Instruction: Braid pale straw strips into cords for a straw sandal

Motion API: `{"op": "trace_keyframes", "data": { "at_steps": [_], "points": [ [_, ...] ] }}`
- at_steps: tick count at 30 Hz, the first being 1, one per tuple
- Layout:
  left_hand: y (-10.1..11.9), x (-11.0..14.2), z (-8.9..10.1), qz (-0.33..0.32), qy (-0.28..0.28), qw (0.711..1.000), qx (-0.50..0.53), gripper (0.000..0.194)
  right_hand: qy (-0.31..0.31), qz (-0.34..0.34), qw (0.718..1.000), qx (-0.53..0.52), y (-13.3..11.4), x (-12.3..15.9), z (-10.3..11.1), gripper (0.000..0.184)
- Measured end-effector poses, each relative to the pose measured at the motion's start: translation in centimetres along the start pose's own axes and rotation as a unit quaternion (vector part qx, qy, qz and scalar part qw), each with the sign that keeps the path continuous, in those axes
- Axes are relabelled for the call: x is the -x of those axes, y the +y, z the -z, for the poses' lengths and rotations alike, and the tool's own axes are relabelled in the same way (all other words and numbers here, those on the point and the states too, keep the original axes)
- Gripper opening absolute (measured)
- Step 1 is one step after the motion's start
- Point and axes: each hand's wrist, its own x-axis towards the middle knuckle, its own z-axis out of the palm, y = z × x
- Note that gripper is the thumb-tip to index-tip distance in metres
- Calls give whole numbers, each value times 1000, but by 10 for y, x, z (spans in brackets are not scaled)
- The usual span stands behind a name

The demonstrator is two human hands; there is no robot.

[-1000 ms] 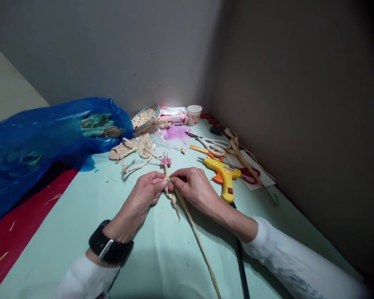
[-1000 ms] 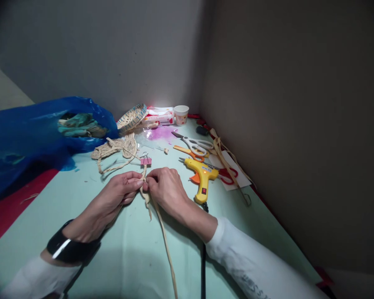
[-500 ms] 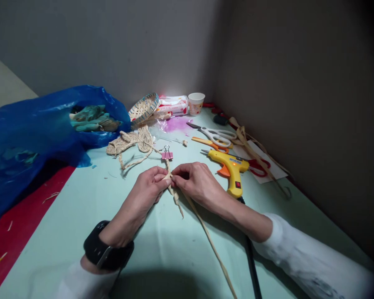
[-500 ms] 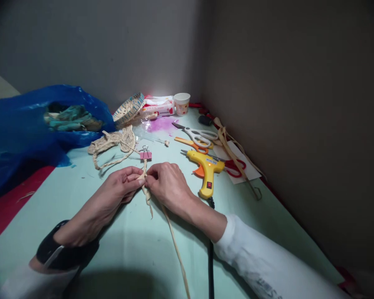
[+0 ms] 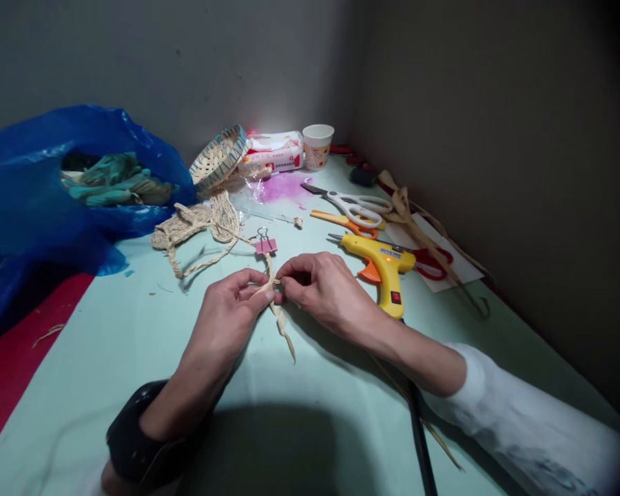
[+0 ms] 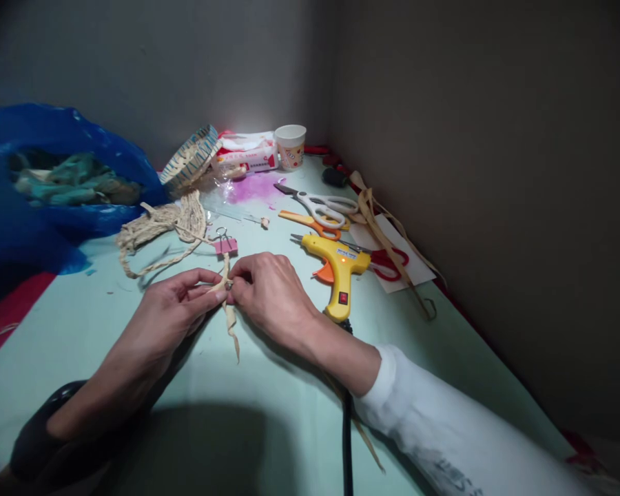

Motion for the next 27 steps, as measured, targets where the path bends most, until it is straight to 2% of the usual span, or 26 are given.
{"op": "trace_keyframes", "data": {
  "at_steps": [9, 18, 23, 27],
  "points": [
    [-8, -1, 1, -55, 54, 994, -75, 13, -2, -23, 998, 58, -15, 8, 4, 22],
    [1, 1, -6, -23, 28, 996, -76, 7, 12, 16, 999, 45, -16, 13, -4, 25],
    [-2, 1, -6, -44, 34, 997, -54, 9, -2, 71, 983, 171, -21, 14, -11, 26],
    [-4, 3, -4, -53, -8, 999, -10, 19, 8, 123, 949, 290, -26, 15, -16, 28]
  ]
}}
